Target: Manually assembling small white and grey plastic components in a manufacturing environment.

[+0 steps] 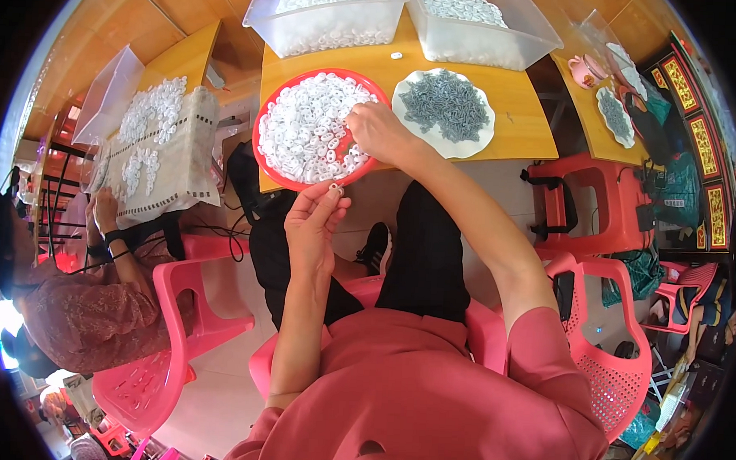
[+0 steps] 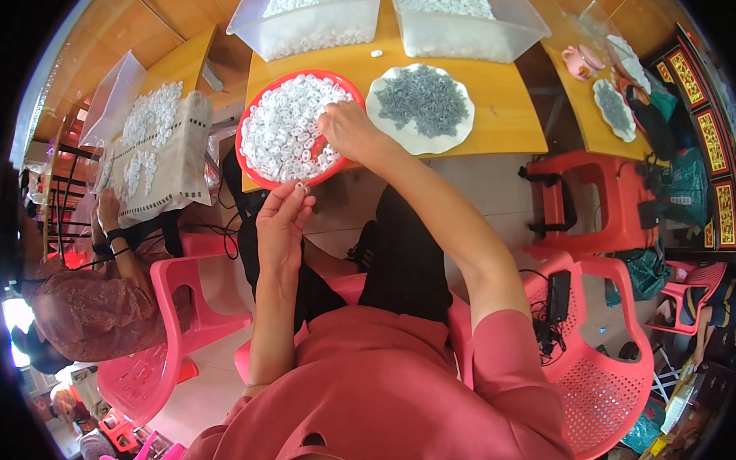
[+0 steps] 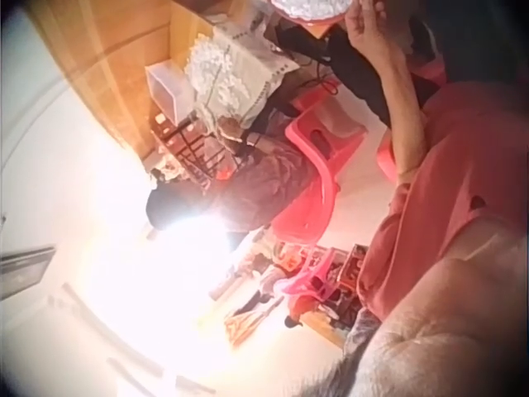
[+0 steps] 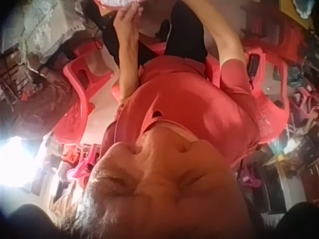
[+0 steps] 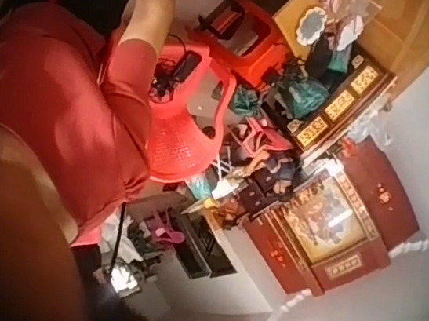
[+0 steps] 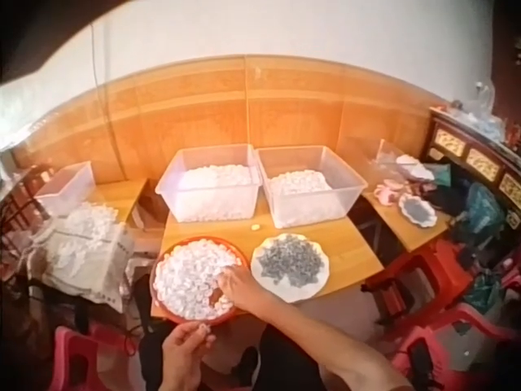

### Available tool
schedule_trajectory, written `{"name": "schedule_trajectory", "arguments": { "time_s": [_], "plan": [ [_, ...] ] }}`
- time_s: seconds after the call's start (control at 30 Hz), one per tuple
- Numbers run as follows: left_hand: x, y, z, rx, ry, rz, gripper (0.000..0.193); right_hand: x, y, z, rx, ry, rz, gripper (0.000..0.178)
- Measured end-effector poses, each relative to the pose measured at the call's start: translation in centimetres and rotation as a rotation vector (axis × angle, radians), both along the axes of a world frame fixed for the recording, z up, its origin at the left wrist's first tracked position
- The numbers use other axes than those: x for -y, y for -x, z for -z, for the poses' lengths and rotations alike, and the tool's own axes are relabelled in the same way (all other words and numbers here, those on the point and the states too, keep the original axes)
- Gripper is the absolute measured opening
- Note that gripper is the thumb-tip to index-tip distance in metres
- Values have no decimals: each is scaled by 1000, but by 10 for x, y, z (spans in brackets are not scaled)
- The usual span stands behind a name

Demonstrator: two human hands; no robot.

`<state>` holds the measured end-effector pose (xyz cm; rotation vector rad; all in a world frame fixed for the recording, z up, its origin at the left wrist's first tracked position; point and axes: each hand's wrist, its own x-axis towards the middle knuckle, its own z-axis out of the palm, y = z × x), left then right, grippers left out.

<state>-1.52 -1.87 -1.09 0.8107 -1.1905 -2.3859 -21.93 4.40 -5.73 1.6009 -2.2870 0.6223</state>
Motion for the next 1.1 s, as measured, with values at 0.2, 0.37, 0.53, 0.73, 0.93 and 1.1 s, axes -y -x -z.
{"name": "schedule_trajectory", "arguments": {
  "time_s": [0.2,0.37,0.53,0.73,0.93,1.1],
  "plan": [
    [1,-1,-1,4,0,-28,18,-5,-15,-10,360,156,111,16],
    [2,-4,-15,-18,15,-60,19,-43,-60,-67,1191,289,44,21],
    [-5,-7,-27,-83,68,-34,18,-59,-82,-76,1544,367,-41,18],
    [-11,-7,-33,-90,125,-25,17,-68,-92,-80,1647,419,-106,17],
    [-12,-8,-27,-81,247,-18,16,-70,-97,-74,1660,435,-101,18],
    [-14,-10,-29,-67,259,-33,16,-71,-97,-77,1614,433,-73,19]
  ]
}}
